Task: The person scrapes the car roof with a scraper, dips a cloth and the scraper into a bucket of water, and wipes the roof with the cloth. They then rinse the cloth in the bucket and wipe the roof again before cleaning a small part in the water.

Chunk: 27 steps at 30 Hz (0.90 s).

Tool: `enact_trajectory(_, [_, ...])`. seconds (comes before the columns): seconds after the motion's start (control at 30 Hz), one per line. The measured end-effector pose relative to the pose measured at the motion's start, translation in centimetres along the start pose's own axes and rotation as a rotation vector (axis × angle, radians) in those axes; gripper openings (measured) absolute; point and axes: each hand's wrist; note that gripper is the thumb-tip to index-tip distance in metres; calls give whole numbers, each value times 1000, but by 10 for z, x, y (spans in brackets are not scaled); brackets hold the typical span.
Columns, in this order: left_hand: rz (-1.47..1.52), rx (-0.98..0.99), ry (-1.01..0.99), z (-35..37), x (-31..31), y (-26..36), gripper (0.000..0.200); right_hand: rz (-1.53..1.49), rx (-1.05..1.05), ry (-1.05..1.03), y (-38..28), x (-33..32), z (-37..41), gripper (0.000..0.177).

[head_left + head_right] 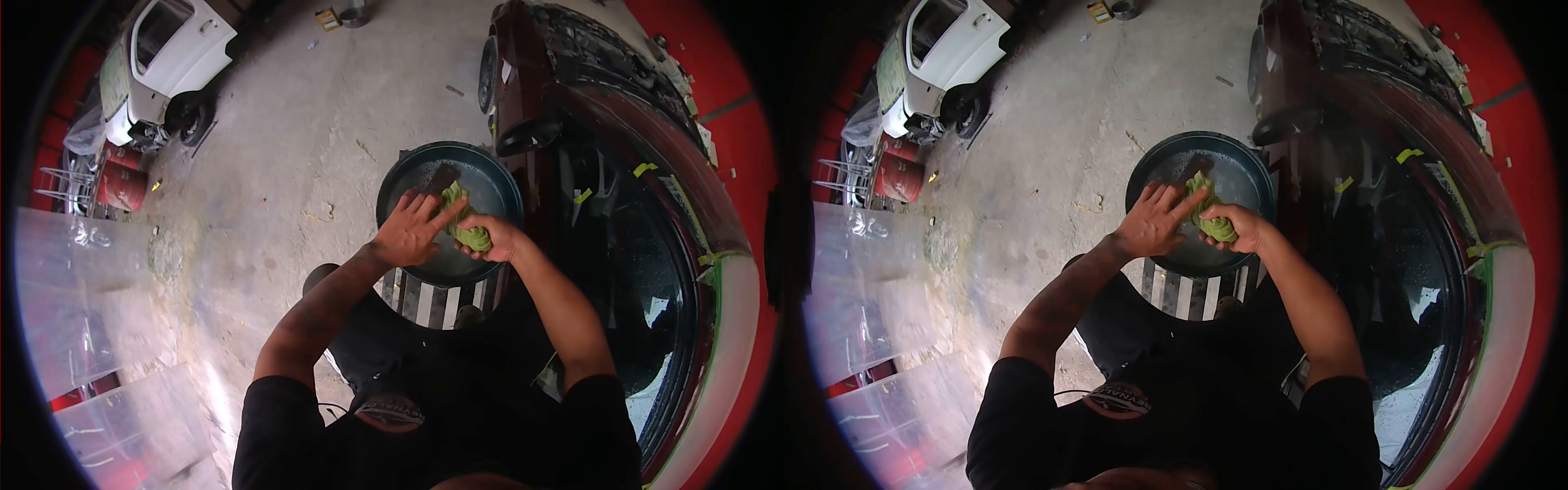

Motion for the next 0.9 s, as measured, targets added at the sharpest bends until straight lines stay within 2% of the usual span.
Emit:
enact_trajectory(0.03, [-3,-2,5,0,3,-3,98,6,-1,-2,1,5,-1,37])
enact_trajectory(0.1, [-283,149,114,-5,5,-14,96,-48,14,-200,-2,15,-3,36])
enact_trajectory(0.13, [-342,215,190,-9,3,-17,78,-27,30,-231,-5,18,-3,36])
enact_trajectory(0.17, [-345,216,193,-12,2,-21,78,-24,28,-230,-10,20,-2,36])
enact_trajectory(0.23, [-313,390,149,-18,-11,-18,48,209,54,-189,-20,26,1,33])
enact_trajectory(0.27, [-314,388,148,-18,-8,-20,48,209,54,-191,-22,28,-1,33])
enact_trajectory(0.33, [-308,390,114,-18,5,-28,18,507,45,-43,-26,31,-4,34])
enact_trajectory(0.37, [-309,394,112,-17,13,-32,18,504,43,-40,-25,34,-5,34])
enact_trajectory(0.43, [-230,282,62,-16,25,-34,15,887,-92,186,-22,38,-10,37])
enact_trajectory(0.47, [-231,286,62,-15,32,-35,15,886,-94,190,-18,37,-12,37])
enact_trajectory(0.53, [-174,82,-60,-14,38,-32,22,1065,-244,306,-8,35,-21,44])
enact_trajectory(0.67, [-220,23,-49,-14,51,-34,20,1242,-283,439,6,32,-43,45])
enact_trajectory(0.73, [-226,-104,-37,-16,58,-36,18,1289,-165,512,4,35,-45,52])
enact_trajectory(0.77, [-227,-105,-37,-16,61,-38,18,1289,-166,511,3,37,-45,52])
enact_trajectory(0.83, [-115,-224,-100,-17,62,-39,16,1448,-139,660,-5,48,-35,50])
enact_trajectory(0.87, [-115,-225,-100,-16,63,-39,16,1448,-140,660,-6,49,-34,50])
enact_trajectory(0.9, [-71,-305,-88,-16,63,-38,16,1527,-161,674,-8,50,-34,45])
Point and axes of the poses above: each hand's wrist, its own z-axis away from the middle knuckle, its own x-axis out of the palm, y = z × x, and after that the axes turned 15 degrees about z, right-handed
